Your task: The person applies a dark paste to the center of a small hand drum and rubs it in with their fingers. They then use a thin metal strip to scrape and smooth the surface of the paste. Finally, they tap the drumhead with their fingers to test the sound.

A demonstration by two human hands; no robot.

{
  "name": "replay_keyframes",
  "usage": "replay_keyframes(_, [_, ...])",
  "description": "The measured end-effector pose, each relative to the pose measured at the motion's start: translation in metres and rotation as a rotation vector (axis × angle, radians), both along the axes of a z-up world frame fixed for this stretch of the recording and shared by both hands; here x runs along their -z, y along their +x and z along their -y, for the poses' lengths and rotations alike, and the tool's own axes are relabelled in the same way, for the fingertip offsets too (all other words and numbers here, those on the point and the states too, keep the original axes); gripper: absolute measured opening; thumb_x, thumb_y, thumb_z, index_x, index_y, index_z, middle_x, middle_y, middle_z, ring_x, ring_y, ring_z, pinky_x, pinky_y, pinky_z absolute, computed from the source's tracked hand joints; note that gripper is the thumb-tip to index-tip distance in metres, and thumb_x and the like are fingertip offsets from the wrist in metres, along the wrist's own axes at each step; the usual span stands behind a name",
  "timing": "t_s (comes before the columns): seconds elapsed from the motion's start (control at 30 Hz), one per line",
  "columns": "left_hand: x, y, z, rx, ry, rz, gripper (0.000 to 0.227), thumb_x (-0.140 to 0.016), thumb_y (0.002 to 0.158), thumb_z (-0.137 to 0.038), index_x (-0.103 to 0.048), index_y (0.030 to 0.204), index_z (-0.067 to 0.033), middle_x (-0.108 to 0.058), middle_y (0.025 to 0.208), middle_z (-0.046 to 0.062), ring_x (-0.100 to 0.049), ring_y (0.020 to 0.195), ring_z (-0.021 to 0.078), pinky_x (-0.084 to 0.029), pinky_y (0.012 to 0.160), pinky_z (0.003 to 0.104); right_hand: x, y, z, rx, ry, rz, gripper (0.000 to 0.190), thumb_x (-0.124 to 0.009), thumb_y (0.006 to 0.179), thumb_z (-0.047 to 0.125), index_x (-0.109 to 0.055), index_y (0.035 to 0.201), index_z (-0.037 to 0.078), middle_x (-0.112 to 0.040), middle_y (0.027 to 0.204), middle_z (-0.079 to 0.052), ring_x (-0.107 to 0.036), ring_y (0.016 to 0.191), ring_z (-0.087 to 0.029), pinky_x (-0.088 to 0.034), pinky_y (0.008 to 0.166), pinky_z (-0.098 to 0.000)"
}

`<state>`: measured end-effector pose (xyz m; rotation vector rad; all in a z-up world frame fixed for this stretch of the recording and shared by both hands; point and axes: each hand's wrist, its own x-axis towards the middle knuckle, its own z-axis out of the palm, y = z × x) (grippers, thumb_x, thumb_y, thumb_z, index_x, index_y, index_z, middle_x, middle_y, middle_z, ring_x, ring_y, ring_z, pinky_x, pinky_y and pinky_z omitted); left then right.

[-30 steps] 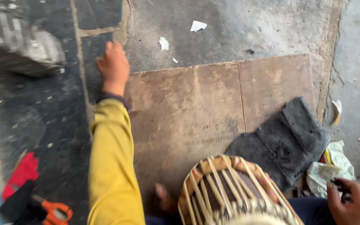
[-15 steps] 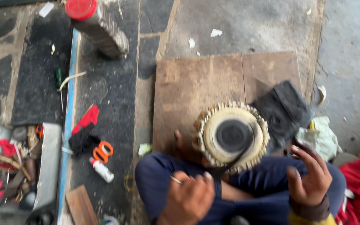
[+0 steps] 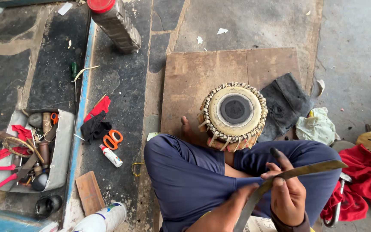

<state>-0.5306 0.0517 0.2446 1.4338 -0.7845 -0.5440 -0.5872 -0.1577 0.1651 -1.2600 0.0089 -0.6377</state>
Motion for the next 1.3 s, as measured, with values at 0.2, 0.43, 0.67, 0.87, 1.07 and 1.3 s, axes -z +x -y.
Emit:
replay_keyframes(0.2, [0.016, -0.009, 0.003, 0.143, -0.059, -0.482, 0.028, -0.054, 0.106, -0.011, -0.055, 0.131, 0.0003, -0.063, 0.104, 0.017, -0.064, 0.095, 0.0319, -0.050, 0.081, 0.043, -0.029, 0.004, 0.007, -0.171, -0.268, 0.058, 0.027, -0.056, 0.107, 0.018, -0.074, 0.107, -0.003, -0.030, 0.169, -0.025, -0.039, 0.153, -0.038, -0.039, 0.116, -0.0500])
replay_keyframes(0.43, [0.032, 0.002, 0.030, -0.391, 0.176, 0.782, 0.024, -0.056, 0.096, 0.000, -0.054, 0.119, 0.0039, -0.064, 0.093, 0.016, -0.067, 0.081, 0.0338, -0.053, 0.068, 0.042, -0.008, 0.008, 0.021, -0.414, 0.125, 0.025, 0.074, -0.063, 0.099, 0.065, -0.078, 0.112, -0.006, -0.020, 0.179, -0.025, -0.055, 0.109, -0.025, -0.047, 0.096, -0.0416])
replay_keyframes(0.67, [0.031, 0.018, 0.047, -0.521, 0.240, 1.002, 0.027, -0.062, 0.092, 0.000, -0.054, 0.117, 0.0022, -0.059, 0.085, 0.010, -0.063, 0.074, 0.0272, -0.050, 0.063, 0.039, -0.005, -0.010, 0.012, -0.601, 0.585, 0.084, 0.082, -0.052, 0.089, 0.081, -0.071, 0.094, 0.002, -0.020, 0.176, -0.022, -0.050, 0.084, -0.023, -0.042, 0.076, -0.0385])
replay_keyframes(0.87, [0.046, 0.025, 0.061, -0.486, 0.427, 1.115, 0.025, -0.060, 0.091, -0.008, -0.055, 0.114, 0.0015, -0.056, 0.085, 0.008, -0.062, 0.075, 0.0244, -0.049, 0.060, 0.037, -0.003, -0.024, -0.007, -0.673, 0.567, 0.129, 0.090, -0.049, 0.082, 0.086, -0.075, 0.088, 0.000, -0.011, 0.181, -0.006, -0.044, 0.084, -0.020, -0.038, 0.074, -0.0345])
replay_keyframes(1.07, [0.063, 0.019, 0.068, -0.517, 0.367, 1.014, 0.029, -0.060, 0.088, -0.002, -0.054, 0.117, 0.0031, -0.055, 0.086, 0.012, -0.061, 0.076, 0.0282, -0.051, 0.064, 0.039, 0.022, -0.045, -0.009, -0.561, 0.137, 0.004, 0.108, -0.039, 0.085, 0.094, -0.082, 0.086, -0.005, -0.021, 0.170, -0.026, -0.046, 0.074, -0.018, -0.039, 0.072, -0.0351])
replay_keyframes(1.3, [0.068, 0.044, 0.063, -0.554, 0.262, 0.869, 0.029, -0.055, 0.091, 0.004, -0.053, 0.120, 0.0065, -0.060, 0.091, 0.018, -0.064, 0.082, 0.0364, -0.053, 0.070, 0.044, 0.004, -0.041, 0.009, -0.566, 0.458, 0.064, 0.088, -0.044, 0.089, 0.082, -0.076, 0.087, -0.001, -0.024, 0.161, -0.014, -0.049, 0.079, -0.026, -0.043, 0.067, -0.0384])
